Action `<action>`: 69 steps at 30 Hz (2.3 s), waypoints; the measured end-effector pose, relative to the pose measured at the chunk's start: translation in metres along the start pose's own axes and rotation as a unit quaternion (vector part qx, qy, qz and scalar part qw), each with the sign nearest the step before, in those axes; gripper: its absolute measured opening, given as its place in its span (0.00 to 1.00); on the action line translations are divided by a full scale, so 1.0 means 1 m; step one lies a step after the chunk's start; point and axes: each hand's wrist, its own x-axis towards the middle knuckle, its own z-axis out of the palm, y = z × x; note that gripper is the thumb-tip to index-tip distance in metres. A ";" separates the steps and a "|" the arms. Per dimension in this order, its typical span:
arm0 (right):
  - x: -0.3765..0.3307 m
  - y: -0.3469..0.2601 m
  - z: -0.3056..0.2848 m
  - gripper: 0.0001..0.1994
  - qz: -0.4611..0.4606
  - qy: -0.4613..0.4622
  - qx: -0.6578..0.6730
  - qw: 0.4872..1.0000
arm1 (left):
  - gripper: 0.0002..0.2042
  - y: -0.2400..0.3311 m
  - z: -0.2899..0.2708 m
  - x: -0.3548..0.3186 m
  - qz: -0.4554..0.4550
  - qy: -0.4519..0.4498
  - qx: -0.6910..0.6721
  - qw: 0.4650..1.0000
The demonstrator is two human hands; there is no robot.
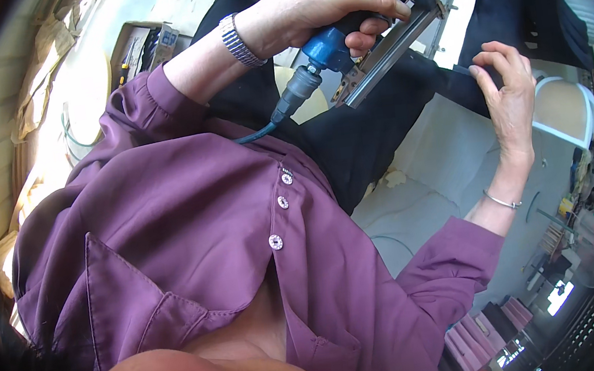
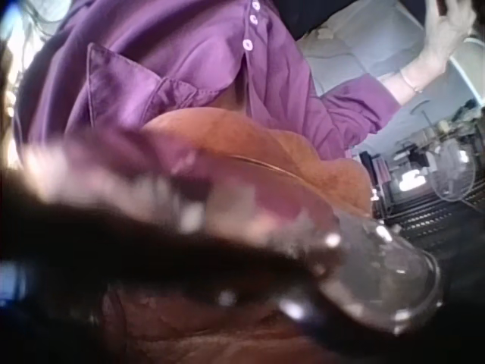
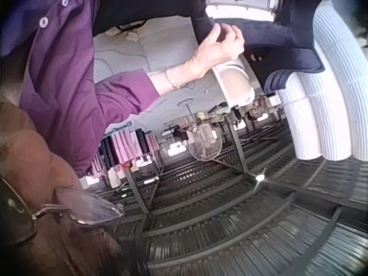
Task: The person is upholstering a chair frame by stapling fabric and trimming the excess.
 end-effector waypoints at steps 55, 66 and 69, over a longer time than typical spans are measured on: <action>0.014 0.002 -0.003 0.05 -0.032 -0.200 0.061 0.977 | 0.12 -0.014 0.011 0.005 -0.043 -0.050 0.052 0.996; 0.014 -0.001 0.011 0.06 -0.061 -0.154 -0.024 0.986 | 0.13 -0.035 0.029 0.024 -0.088 -0.081 0.026 0.992; 0.019 -0.007 0.012 0.08 -0.052 -0.114 0.027 0.992 | 0.12 -0.040 0.031 0.030 -0.103 -0.079 0.013 0.991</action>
